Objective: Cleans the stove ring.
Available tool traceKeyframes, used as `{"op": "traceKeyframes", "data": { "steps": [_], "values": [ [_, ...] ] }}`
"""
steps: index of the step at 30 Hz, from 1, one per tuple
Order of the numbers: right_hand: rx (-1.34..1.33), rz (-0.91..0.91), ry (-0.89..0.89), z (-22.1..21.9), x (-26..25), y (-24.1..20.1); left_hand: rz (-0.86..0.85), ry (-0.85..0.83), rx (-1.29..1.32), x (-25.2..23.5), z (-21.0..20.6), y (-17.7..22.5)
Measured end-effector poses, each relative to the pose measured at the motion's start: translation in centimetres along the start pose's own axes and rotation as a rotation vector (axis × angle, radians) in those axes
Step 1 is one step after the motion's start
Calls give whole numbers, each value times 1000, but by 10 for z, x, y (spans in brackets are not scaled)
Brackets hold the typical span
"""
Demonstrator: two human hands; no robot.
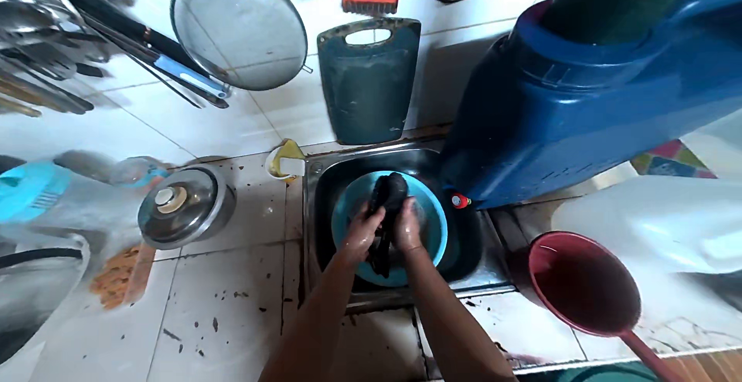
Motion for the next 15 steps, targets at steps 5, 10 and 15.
{"op": "traceKeyframes", "data": {
  "steps": [5, 10, 15],
  "values": [
    [532, 203, -55, 8, -30, 10, 32, -101, -149, 13, -24, -6],
    [484, -7, 200, 23, -38, 11, 43, -119, -196, 13, -30, -12],
    [-161, -299, 462, 61, -36, 36, 110, 11, -45, 10, 6, -1]
  ]
}}
Point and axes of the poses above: each hand's wrist, its own x-axis away from the middle knuckle, its own z-axis out of the back of the hand, y = z × x, the point moved 5 cm from there along -x, towards the middle knuckle, and after that the axes turned 11 degrees about z, right-handed, at the moved point
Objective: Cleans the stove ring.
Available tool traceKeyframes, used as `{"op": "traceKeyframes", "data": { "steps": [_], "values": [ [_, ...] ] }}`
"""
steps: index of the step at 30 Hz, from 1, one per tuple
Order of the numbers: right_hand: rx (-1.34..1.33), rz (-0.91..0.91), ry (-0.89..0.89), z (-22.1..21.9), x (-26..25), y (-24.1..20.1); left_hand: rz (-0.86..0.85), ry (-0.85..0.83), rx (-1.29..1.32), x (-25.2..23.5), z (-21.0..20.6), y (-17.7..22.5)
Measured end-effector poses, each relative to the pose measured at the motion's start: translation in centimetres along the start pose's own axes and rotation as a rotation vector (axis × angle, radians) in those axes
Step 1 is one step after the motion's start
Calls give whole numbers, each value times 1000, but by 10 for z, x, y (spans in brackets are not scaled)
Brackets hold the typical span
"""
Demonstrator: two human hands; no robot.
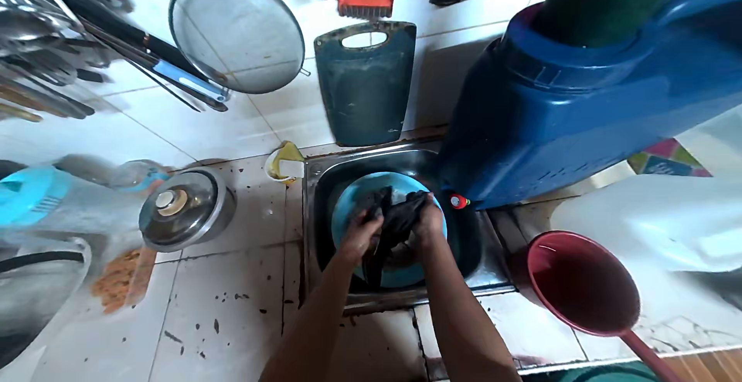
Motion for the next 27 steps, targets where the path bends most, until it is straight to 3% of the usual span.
{"op": "traceKeyframes", "data": {
  "steps": [2, 4, 6, 8, 10, 12, 16, 21, 24, 27],
  "values": [
    [-217, -19, -184, 9, 9, -14, 33, 46, 175, -15, 19, 1],
    [-238, 26, -399, 7, 37, -27, 61, 71, 273, -29, 26, 2],
    [-50, 140, -563, -3, 71, -28, 73, 84, 316, -37, 17, 5],
    [311, 336, -686, -22, 101, -25, 57, 64, 372, -38, -1, 7],
    [583, 612, -685, -39, 100, -11, 51, 82, 436, -38, -16, 5],
    [733, 737, -518, -44, 85, -3, 42, 64, 443, -40, -23, 0],
    [719, 629, -356, -49, 77, -12, 53, 93, 438, -50, -26, -5],
    [-13, -39, -43, -29, 58, -7, 122, 244, 333, -57, -7, -1],
    [-249, -55, -128, 3, 42, -22, 30, 234, 330, -41, 17, 8],
    [27, 58, -311, 12, 66, -37, -43, 255, 470, -34, 26, 12]
  ]
}}
Point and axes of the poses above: each hand's wrist, its own x-axis away from the middle knuckle, its own z-axis out of the back of the hand, y = z × x, the point moved 5 cm from there along -x, towards the middle knuckle, and after that the axes turned 11 degrees about z, right-handed, at the moved point
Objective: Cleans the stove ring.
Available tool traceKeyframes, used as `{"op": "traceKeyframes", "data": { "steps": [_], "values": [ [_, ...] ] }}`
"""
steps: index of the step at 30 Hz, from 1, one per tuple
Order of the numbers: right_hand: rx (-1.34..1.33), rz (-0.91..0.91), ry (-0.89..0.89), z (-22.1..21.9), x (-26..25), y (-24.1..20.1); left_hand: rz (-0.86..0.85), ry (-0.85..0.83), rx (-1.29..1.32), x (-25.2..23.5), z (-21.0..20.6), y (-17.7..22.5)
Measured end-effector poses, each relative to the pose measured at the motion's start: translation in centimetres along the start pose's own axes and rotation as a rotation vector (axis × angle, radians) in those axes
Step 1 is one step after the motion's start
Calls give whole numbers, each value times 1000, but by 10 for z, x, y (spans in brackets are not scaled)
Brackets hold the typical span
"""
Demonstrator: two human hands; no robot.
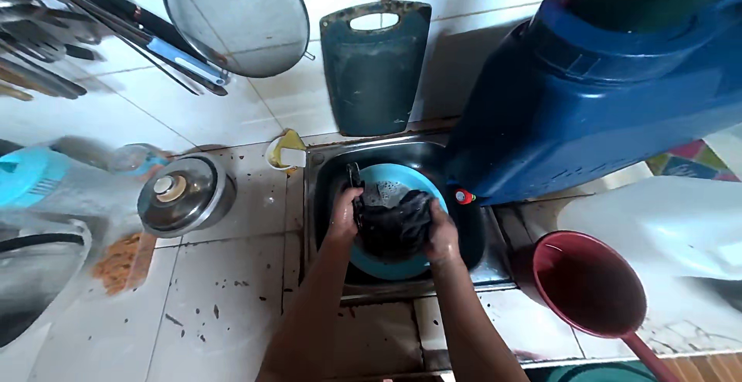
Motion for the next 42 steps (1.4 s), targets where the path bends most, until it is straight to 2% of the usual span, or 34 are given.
{"op": "traceKeyframes", "data": {
  "steps": [2, 4, 6, 8, 10, 12, 14, 15, 17, 19, 20, 23, 24, 26, 28, 30, 33, 34, 36, 39, 42],
  "values": [
    [323, -3, -192, -21, 29, 4, -58, -54, 126, 0, -8, -3],
    [589, 30, -368, -42, 41, 25, -131, -142, 135, 5, -17, -8],
    [866, 182, -366, -46, 29, 43, -202, -234, 108, 8, -22, -14],
    [1076, 242, -327, -42, 11, 46, -242, -327, 111, 8, -20, -21],
    [950, 204, -171, -28, -6, 47, -275, -384, 115, 8, -12, -25],
    [546, 132, 129, -2, -18, 46, -312, -408, 170, 4, -1, -23],
    [169, 94, 280, 15, -21, 46, -338, -453, 249, -1, 10, -18],
    [96, 123, 252, 18, -20, 46, -332, -490, 296, 0, 15, -16],
    [216, 223, 8, 14, -17, 47, -254, -581, 439, 1, 17, -15],
    [536, 308, -307, 2, -25, 56, -198, -664, 525, 2, 16, -18],
    [709, 366, -403, -4, -32, 60, -194, -694, 533, 3, 15, -20],
    [1130, 454, -489, -13, -49, 59, -147, -738, 453, 9, 17, -21],
    [1233, 423, -540, -13, -50, 59, -100, -703, 398, 12, 21, -21],
    [1298, 461, -648, -11, -47, 62, -8, -499, 159, 22, 34, -10],
    [1219, 543, -751, -5, -42, 65, 72, -243, -167, 31, 50, 6],
    [1043, 490, -815, -1, -43, 63, 63, -76, -348, 28, 78, 9],
    [711, 292, -588, 11, -59, 49, -40, 91, -317, 31, 134, 5],
    [660, 268, -522, 15, -68, 44, -57, 149, -281, 32, 156, 2],
    [705, 146, -528, 17, -79, 41, -54, 292, -222, 37, 199, -7],
    [943, -149, -805, -4, -70, 61, -58, 435, -177, 36, 252, -23],
    [1228, -246, -1220, -29, -37, 118, 24, 592, -238, 39, 273, -27]
  ]
}}
Point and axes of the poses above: each hand's wrist, its own x-axis away from the middle knuckle, its own z-axis out of the back of the hand, y = z × x, the point moved 5 cm from there along -x, towards the middle knuckle, and after that the axes turned 11 degrees about z, right-handed, at the moved point
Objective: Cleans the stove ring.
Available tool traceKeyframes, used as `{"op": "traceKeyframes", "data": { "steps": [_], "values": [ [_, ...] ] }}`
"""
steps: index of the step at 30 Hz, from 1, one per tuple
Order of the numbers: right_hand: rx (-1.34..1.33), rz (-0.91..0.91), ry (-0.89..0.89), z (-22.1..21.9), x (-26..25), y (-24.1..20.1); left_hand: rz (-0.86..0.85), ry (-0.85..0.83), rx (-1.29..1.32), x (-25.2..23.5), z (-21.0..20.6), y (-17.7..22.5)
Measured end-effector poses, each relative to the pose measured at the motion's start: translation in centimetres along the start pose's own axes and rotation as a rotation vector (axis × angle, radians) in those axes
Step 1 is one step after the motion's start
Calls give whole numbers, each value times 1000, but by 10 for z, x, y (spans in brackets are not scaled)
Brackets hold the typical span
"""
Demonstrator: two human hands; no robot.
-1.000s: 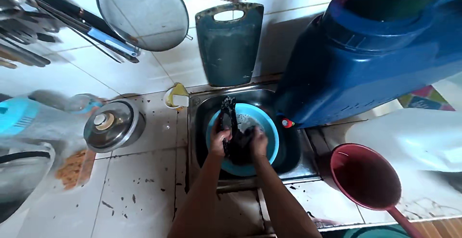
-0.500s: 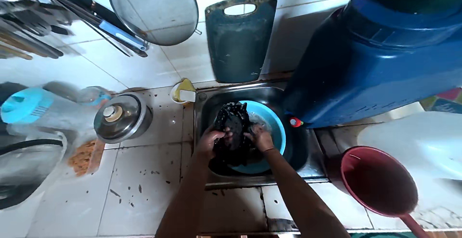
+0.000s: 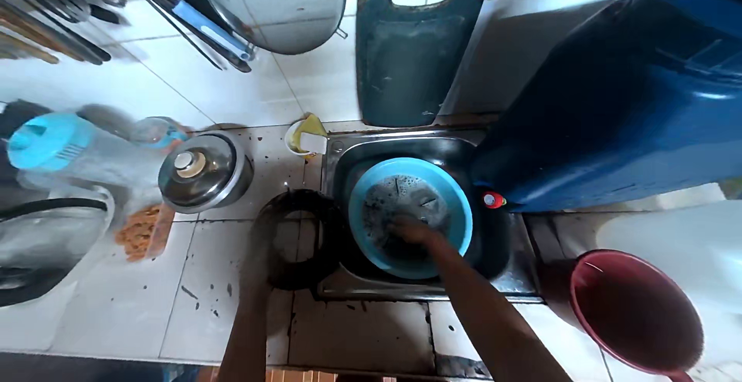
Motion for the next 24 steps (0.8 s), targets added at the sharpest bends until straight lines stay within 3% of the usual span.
{"op": "traceKeyframes", "data": {
  "steps": [2, 4, 6, 9, 14, 21, 24],
  "values": [
    [252, -37, -145, -42, -25, 12, 44, 101, -46, -10, 7, -10],
    [407, -25, -154, -64, -37, 21, 46, 161, -62, -13, 8, -12],
    [475, 60, -108, -64, -38, 26, 42, 160, -36, -6, 6, -7],
    [281, 29, -26, -54, -38, 37, 37, 191, -61, -8, 5, -5],
    [460, 80, -121, -41, -30, 19, -78, 248, -228, -22, 9, -3],
    [186, 90, 338, -14, 5, -11, -184, 389, -432, -12, 2, 9],
    [-72, 115, 619, -7, 18, -3, -649, 537, -542, -4, -28, 17]
  ]
}}
Point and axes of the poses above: each hand's wrist, its own x-axis away from the middle knuckle, its own z-axis out of the back of the hand, y = z × x, the point moved 5 cm from there along -x, towards the middle knuckle, and after that the axes turned 11 degrees about z, right-handed, at the moved point
